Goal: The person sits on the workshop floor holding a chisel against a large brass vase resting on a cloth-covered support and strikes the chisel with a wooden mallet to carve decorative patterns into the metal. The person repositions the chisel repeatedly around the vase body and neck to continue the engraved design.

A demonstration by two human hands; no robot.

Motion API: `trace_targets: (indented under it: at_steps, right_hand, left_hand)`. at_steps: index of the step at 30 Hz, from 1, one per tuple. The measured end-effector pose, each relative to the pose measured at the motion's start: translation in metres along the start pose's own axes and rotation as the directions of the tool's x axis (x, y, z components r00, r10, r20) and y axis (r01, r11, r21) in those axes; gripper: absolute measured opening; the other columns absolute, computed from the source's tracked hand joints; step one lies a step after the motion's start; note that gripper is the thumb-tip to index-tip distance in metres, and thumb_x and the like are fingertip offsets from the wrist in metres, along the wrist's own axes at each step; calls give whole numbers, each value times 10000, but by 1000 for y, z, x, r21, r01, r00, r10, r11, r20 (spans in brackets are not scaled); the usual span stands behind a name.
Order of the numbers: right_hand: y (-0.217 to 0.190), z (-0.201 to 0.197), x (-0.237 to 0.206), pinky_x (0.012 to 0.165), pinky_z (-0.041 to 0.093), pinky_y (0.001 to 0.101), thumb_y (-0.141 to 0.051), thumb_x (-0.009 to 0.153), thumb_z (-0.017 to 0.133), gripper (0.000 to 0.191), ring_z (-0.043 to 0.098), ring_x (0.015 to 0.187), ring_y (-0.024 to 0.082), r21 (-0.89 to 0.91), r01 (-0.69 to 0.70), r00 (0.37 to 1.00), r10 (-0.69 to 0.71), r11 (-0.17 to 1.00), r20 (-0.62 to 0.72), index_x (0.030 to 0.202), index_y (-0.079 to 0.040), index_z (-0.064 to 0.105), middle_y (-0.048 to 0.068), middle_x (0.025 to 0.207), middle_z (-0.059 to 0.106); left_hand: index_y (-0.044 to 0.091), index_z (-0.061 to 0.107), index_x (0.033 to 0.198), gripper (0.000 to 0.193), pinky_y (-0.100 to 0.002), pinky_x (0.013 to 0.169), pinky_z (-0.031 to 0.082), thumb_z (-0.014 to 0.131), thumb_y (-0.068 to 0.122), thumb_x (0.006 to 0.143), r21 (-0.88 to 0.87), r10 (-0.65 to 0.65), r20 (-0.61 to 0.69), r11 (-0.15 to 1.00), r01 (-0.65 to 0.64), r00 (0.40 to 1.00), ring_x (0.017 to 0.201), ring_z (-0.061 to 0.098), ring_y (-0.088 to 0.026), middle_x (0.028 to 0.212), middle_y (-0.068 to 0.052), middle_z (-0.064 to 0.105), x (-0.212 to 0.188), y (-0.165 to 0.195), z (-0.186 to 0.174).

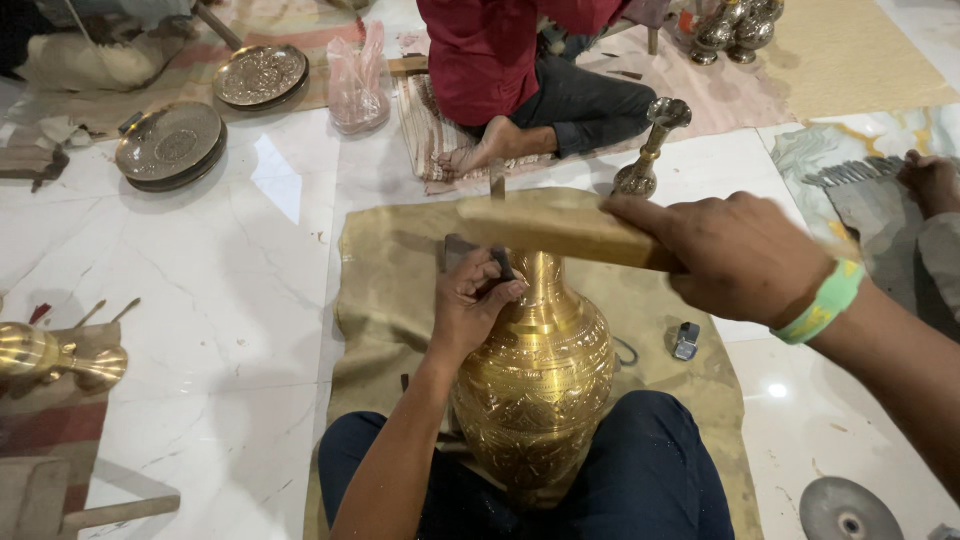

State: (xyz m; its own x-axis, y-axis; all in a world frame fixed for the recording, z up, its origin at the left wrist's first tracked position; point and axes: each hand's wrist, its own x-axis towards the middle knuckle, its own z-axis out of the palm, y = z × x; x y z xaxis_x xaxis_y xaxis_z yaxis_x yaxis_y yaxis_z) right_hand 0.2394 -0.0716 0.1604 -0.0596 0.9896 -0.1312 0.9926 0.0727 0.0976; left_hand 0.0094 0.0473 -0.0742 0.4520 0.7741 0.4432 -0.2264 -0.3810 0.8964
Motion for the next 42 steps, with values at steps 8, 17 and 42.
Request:
trace_targets:
  at_steps: [8,17,42]
  right_hand:
    - [4,6,-3,527,539,343,-241,996,584,599,700,581,195,-43,-146,977,151,988,150,1566,-332,424,28,783,735]
    - [-2,-7,-8,511,529,323,-307,1011,566,624,681,579,167,-187,-201,938,244,962,245,1598,-374,364,0,817,723]
    - [1,-9,5,548,551,487,-214,727,755,721,701,663,350,-22,-11,950,4,1000,-313,1405,-238,509,84,828,739]
  left_hand:
    - [45,634,1312,438,-246,797,612,792,110,909,10,38,-6,999,-38,999,847,713,-80,946,-41,768,1,-2,3]
    - [65,640,1318,423,-267,828,631,786,88,922,8,4,-2,1000,-4,1000,875,726,-96,953,-45,757,0,-5,4]
    - [30,578,1388,515,-277,876,608,802,120,933,-182,-50,11,982,51,999,930,733,-118,1003,-88,778,1,-3,1]
